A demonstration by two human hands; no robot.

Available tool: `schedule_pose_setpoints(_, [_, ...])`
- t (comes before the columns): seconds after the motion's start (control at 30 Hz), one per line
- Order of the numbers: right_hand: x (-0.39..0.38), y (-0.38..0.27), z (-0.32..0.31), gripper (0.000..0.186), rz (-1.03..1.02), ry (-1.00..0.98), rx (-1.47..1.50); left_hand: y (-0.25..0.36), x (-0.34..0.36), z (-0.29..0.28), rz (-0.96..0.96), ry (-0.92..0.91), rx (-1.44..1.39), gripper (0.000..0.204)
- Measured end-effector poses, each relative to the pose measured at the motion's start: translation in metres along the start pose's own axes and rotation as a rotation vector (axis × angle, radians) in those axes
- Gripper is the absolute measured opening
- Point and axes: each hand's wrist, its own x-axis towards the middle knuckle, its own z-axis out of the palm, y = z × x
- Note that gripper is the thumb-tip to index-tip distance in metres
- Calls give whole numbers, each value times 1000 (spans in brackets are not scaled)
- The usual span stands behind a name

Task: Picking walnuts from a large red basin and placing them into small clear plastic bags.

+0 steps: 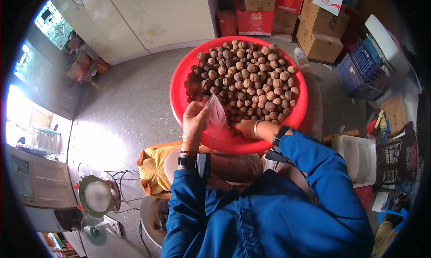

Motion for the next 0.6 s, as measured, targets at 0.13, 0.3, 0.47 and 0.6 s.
schedule_pose_setpoints(0.13, [2,-1,-12,18,-10,-14,111,0,-1,-2,-4,-12,-2,8])
schedule_pose_setpoints(0.3, [-3,-4,-39,29,197,-303,376,3,-4,-3,-11,-14,15,10])
schedule_pose_setpoints(0.47, [3,10,-8,37,17,-148,222,4,-2,-1,-13,-18,42,9])
schedule_pose_setpoints(0.6, [11,8,7,42,65,-153,56,1,0,-3,14,-32,0,9])
